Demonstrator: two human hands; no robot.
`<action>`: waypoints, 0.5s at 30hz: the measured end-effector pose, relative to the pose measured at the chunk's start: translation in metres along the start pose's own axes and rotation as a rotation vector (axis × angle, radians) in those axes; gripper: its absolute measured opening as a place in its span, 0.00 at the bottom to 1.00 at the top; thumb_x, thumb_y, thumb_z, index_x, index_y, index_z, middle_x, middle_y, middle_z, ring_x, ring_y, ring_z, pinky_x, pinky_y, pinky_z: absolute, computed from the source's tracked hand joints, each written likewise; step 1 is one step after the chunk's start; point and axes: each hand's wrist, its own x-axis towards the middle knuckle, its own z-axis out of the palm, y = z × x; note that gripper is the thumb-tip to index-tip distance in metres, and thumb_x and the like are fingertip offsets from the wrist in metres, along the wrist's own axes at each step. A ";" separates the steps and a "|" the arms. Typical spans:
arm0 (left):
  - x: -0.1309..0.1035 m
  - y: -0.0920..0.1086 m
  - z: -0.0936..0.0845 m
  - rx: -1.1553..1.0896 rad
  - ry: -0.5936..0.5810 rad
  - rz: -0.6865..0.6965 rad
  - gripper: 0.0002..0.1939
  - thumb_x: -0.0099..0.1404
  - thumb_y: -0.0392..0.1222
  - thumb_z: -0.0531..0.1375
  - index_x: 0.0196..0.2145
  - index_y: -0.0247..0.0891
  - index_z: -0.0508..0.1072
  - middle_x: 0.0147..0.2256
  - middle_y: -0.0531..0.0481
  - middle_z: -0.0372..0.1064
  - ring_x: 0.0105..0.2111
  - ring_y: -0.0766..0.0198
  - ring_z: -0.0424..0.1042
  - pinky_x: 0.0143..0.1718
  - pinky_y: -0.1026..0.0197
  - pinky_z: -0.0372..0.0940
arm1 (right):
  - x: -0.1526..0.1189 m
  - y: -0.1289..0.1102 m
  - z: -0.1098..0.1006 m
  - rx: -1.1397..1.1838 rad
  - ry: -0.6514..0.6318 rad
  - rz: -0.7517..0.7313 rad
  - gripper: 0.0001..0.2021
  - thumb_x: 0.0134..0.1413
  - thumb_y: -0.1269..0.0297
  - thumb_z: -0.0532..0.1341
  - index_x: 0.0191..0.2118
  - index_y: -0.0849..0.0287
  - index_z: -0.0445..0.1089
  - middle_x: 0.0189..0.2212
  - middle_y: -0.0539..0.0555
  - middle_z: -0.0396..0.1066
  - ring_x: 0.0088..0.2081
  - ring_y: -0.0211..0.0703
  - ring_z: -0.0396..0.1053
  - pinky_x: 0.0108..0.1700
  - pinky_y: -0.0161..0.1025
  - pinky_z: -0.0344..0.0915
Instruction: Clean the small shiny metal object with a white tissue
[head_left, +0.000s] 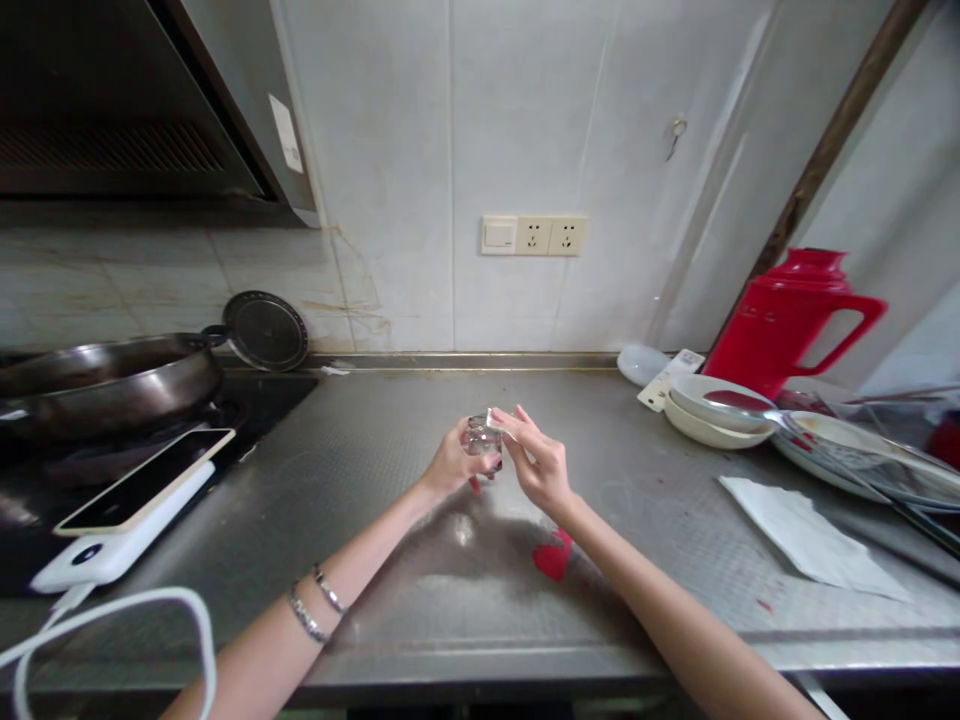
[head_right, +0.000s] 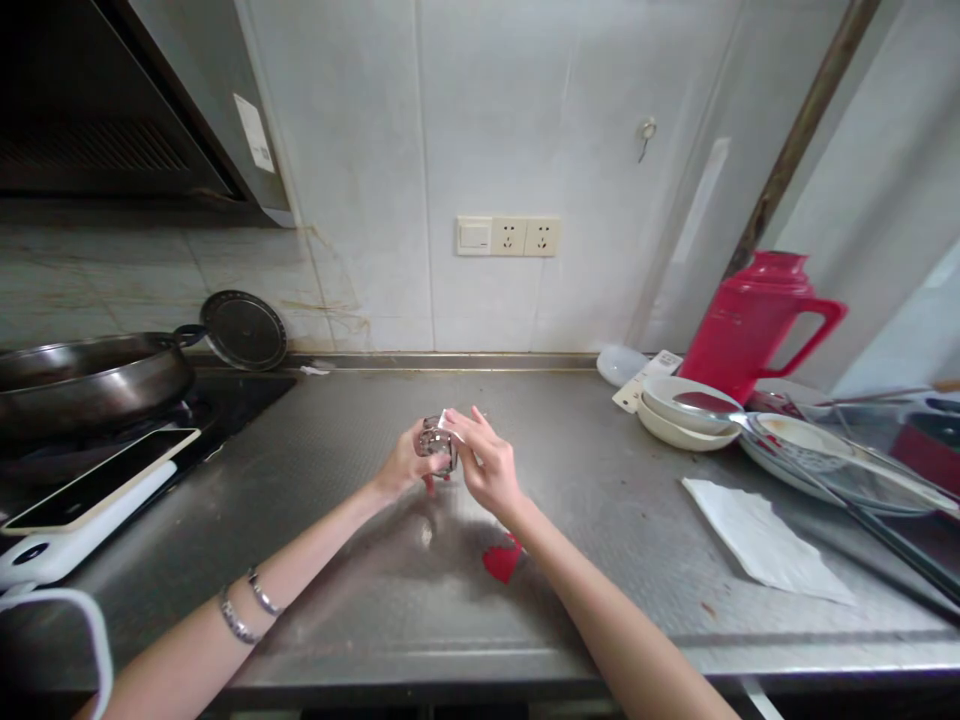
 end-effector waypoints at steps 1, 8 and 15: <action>0.000 -0.001 -0.001 -0.002 -0.005 -0.008 0.29 0.47 0.45 0.66 0.45 0.35 0.61 0.30 0.53 0.69 0.22 0.66 0.71 0.14 0.70 0.61 | 0.000 0.000 -0.002 -0.022 -0.029 -0.060 0.17 0.62 0.71 0.52 0.53 0.51 0.69 0.50 0.54 0.72 0.53 0.48 0.69 0.61 0.58 0.58; 0.006 -0.009 -0.001 0.106 0.035 0.100 0.33 0.44 0.41 0.69 0.46 0.35 0.61 0.35 0.50 0.71 0.29 0.66 0.72 0.27 0.66 0.67 | 0.006 0.005 -0.009 -0.103 -0.137 -0.189 0.19 0.60 0.74 0.51 0.54 0.53 0.67 0.49 0.56 0.73 0.53 0.47 0.69 0.61 0.56 0.59; 0.004 -0.013 0.002 0.430 0.141 0.135 0.32 0.43 0.38 0.69 0.47 0.35 0.64 0.38 0.47 0.72 0.34 0.60 0.72 0.30 0.62 0.67 | 0.011 0.003 -0.007 -0.097 -0.228 -0.144 0.17 0.61 0.73 0.50 0.51 0.54 0.69 0.47 0.57 0.74 0.51 0.46 0.70 0.60 0.57 0.60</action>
